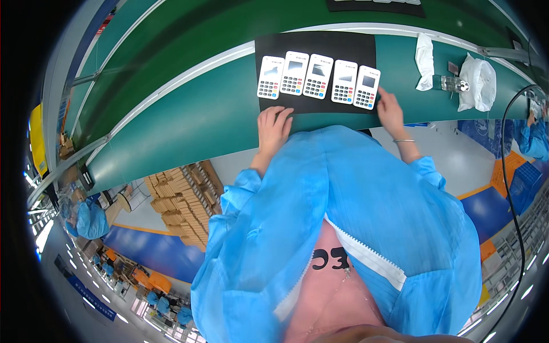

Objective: The person arranges electronic devices on a tray, peels adhesive labels from a roll and applies them to the back of the devices, and then stacks the devices together.

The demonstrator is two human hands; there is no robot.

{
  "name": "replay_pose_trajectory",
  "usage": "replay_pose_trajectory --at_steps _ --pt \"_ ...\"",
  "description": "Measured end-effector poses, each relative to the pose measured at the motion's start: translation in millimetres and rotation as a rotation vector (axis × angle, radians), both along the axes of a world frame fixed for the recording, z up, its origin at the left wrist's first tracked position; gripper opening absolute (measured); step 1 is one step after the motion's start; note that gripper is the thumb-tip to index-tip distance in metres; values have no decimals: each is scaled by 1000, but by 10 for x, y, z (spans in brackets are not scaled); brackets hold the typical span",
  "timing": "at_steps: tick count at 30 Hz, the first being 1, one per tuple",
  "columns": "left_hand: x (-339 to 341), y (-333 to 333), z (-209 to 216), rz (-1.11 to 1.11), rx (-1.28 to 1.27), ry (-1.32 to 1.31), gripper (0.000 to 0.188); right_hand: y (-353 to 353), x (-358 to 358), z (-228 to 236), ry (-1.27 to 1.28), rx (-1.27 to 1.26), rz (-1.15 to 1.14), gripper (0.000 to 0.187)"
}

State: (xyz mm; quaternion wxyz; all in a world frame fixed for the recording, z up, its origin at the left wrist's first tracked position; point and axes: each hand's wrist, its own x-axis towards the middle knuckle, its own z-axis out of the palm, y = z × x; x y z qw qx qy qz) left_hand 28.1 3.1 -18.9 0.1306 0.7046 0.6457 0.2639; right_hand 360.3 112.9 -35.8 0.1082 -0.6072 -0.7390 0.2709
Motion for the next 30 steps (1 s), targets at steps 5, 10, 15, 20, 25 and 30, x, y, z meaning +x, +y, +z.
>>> replay_pose_trajectory --at_steps 5,10,15,20,25,30 --pt "-116 -136 -103 190 -108 5 44 35 -637 -51 97 -37 5 49" --pt "-515 3 -338 583 -184 145 87 284 -1559 78 158 107 563 61" --pt "-1027 553 -534 825 -262 172 104 1272 -1781 -88 112 488 69 36" --pt "-1994 1495 -733 931 -179 110 103 1974 -1556 -91 -244 667 -57 54" --pt "-2651 2103 -350 876 -7 -581 45 2252 -1732 -16 -561 408 167 57" --pt "-1580 1743 -347 553 -83 -291 35 2443 -1876 -190 -802 253 457 20"
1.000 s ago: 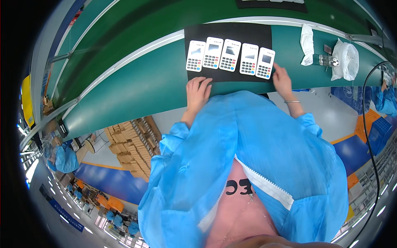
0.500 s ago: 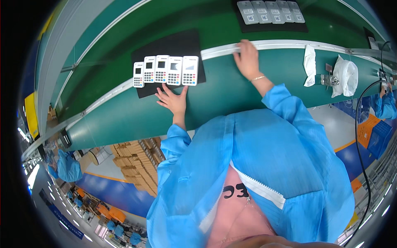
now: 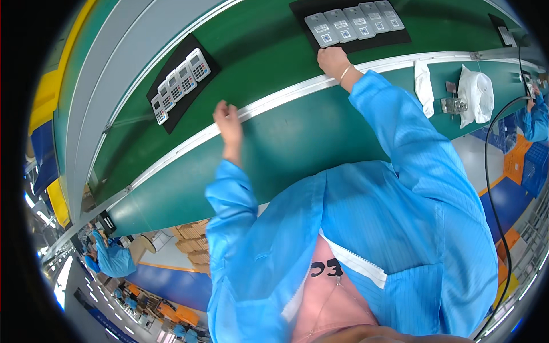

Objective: The person arranges electronic devices on a tray, peels adhesive labels from a roll and applies them to the back of the devices, and then stacks the devices together.

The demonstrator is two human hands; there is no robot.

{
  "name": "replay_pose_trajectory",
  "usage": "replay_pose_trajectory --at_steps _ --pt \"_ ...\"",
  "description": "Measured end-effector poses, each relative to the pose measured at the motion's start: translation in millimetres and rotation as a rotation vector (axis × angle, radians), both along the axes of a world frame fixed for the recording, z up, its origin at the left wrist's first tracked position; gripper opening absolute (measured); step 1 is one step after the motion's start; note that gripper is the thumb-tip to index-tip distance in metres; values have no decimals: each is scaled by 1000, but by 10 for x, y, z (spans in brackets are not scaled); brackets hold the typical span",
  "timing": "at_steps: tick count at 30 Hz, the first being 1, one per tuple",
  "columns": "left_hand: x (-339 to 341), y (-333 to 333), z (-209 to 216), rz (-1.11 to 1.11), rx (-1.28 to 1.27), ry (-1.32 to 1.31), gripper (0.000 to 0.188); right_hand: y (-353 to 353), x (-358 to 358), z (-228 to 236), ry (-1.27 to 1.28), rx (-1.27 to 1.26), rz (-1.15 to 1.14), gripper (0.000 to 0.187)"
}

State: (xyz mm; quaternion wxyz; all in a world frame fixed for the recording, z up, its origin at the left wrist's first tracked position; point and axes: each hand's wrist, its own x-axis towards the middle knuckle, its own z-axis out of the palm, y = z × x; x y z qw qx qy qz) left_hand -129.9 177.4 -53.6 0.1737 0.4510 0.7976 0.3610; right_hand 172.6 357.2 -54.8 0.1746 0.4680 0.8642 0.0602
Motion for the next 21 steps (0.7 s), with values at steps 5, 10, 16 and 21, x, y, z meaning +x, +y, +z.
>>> replay_pose_trajectory --at_steps 5,10,16,21 --pt "1004 -1133 -98 -296 -29 555 44 -304 201 505 -53 -66 370 17" --pt "1219 -1611 -49 -224 -12 324 42 -1361 412 467 230 -138 597 11" --pt "1184 -1597 -25 -162 -40 204 34 -2315 250 563 856 -264 444 14" --pt "1312 -1625 6 -203 -60 37 35 -1521 1202 649 1164 160 -442 11"
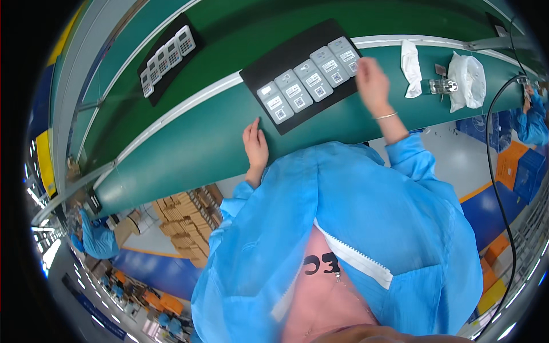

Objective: The person arranges electronic devices on a tray, peels adhesive labels from a roll and applies them to the back of the devices, and then stacks the devices together.

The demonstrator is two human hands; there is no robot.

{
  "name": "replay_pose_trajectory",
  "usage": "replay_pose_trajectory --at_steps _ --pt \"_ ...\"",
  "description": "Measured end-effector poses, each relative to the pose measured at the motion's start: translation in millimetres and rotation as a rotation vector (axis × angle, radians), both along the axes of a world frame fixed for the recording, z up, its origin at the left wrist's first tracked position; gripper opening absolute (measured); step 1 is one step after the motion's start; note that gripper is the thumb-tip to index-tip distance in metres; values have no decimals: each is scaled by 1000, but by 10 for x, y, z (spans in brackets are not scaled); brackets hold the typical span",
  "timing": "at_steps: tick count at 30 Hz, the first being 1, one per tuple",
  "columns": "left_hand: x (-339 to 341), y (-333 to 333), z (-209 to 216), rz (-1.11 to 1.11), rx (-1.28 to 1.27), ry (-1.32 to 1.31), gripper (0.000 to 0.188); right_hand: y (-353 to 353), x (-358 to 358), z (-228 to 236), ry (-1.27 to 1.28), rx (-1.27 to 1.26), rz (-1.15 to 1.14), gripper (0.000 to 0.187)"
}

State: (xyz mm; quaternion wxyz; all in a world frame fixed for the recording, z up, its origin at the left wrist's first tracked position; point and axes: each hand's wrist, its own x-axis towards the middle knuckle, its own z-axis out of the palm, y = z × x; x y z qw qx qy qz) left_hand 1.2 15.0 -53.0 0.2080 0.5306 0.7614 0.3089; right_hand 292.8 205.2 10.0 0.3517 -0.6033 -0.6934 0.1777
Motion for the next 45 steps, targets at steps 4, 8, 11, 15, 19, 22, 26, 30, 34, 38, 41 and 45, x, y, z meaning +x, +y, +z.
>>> replay_pose_trajectory --at_steps 4,8,11,15,19,22,26,30,34,38,41,45 --pt "214 104 28 -38 -10 -11 37 379 706 -534 -250 -44 -25 45" --pt "355 251 85 99 -63 -359 40 250 490 -833 -215 -137 62 55" --pt "204 102 -131 190 -48 -80 43 -195 376 -813 -147 -158 111 54" --pt "60 -148 132 179 -144 -40 54 -978 472 -575 -52 -296 251 55" --pt "283 -139 439 -174 8 437 72 -1149 456 -464 -101 -347 238 56" --pt "396 24 360 -472 22 497 69 -1103 319 -429 -223 -230 241 57" --pt "456 259 213 -533 44 544 62 -1099 240 -410 -311 -268 229 57" --pt "467 261 224 -531 44 510 58 -1044 250 -463 -281 -74 212 50" --pt "543 232 173 -650 112 521 58 -727 14 -388 -222 29 287 39" --pt "767 378 329 -895 139 512 61 -299 -293 -383 -357 -197 291 44" --pt "792 349 320 -888 57 424 65 29 -321 -380 -395 -520 369 44" --pt "801 348 295 -876 59 381 67 236 -338 -391 -397 -690 433 41"
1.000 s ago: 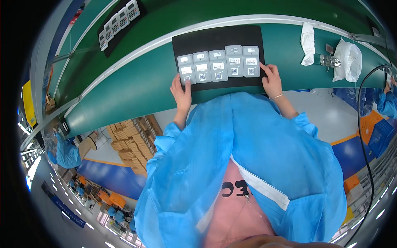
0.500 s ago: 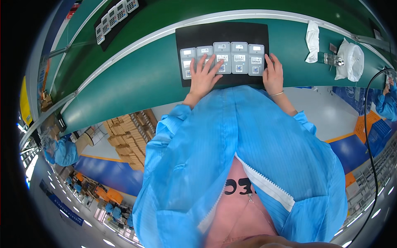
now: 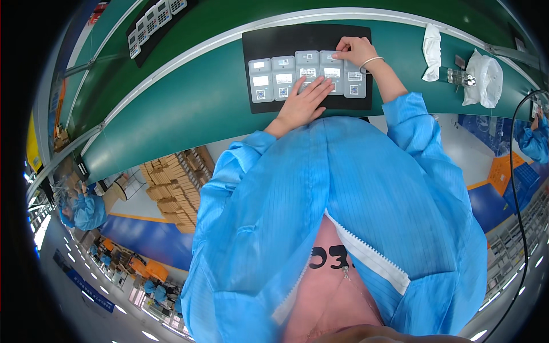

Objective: The person arranges electronic devices on a tray, peels adhesive labels from a roll and applies them to the back of the devices, and then stacks the devices together.

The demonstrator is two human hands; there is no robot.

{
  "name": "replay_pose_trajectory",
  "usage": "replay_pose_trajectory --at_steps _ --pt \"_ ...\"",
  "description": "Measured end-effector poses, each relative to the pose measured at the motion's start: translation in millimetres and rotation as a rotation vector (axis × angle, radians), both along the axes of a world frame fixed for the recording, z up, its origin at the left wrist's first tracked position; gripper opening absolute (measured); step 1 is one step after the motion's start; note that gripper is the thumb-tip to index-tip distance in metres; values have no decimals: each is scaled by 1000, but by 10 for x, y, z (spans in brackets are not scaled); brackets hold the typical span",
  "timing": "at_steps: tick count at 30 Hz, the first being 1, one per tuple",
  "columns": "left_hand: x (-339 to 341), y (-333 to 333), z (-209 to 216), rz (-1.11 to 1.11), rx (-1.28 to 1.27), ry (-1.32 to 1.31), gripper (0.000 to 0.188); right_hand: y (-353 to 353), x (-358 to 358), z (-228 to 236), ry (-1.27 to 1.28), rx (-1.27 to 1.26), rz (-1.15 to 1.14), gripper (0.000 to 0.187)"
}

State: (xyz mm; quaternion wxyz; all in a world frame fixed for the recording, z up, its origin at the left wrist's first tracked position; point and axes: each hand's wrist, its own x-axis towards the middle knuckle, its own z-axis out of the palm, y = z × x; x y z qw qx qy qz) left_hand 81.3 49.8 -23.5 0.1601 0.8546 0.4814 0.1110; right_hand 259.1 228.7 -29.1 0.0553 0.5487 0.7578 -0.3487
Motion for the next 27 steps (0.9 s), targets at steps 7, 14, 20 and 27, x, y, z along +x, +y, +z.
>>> replay_pose_trajectory --at_steps 7,14,20,27 --pt "-33 -28 -22 32 9 -27 67 89 273 -172 550 -277 -271 23" --pt "-13 -10 -23 12 5 -60 67 -121 274 -172 695 -133 -435 20" --pt "-20 -4 -23 10 2 -51 66 -556 81 -97 324 566 -41 8" --pt "-28 6 -31 8 23 8 64 -579 71 -76 317 652 15 8"
